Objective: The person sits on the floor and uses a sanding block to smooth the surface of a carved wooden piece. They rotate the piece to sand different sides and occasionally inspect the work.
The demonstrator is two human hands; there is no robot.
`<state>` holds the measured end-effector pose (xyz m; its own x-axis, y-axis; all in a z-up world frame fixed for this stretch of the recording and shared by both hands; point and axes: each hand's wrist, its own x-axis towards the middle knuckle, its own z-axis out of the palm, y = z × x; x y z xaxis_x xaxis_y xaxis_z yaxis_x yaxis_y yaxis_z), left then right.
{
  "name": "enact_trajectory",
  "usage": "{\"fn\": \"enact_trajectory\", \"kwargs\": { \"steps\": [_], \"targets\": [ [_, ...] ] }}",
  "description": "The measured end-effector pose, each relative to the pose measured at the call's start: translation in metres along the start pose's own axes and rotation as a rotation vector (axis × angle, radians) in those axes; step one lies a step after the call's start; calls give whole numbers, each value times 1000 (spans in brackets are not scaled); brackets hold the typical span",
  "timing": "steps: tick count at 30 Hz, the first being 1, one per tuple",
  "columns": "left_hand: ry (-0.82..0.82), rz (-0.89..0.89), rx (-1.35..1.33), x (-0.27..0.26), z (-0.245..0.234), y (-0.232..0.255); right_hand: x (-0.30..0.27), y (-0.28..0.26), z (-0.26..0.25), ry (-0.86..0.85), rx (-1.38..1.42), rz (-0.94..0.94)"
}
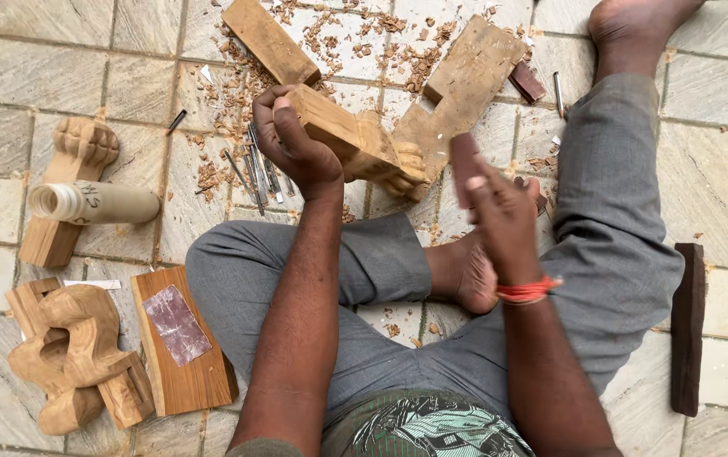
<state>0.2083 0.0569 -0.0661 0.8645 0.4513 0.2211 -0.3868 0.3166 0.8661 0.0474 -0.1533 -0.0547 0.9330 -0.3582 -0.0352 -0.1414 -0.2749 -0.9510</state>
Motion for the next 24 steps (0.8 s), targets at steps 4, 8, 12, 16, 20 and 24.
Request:
{"fn": "enact_trajectory", "kwargs": {
  "steps": [4, 8, 12, 16, 20, 24],
  "targets": [
    [-24, 62, 88, -2, -3, -2, 1, 38, 68, 52, -490, -218],
    [-77, 83, 126, -8, 3, -1, 32, 21, 75, 69, -645, -153],
    [-73, 68, 95, -6, 4, 5, 14, -3, 66, -33, -601, -147],
    [-97, 14, 35, -2, 5, 4, 11, 7, 73, -5, -746, -104],
    [-108, 24, 38, -10, 5, 4, 50, 23, 75, 42, -684, -197],
    [-105, 45, 33, -5, 7, 12, 27, 21, 73, -73, -773, -181]
  ]
}}
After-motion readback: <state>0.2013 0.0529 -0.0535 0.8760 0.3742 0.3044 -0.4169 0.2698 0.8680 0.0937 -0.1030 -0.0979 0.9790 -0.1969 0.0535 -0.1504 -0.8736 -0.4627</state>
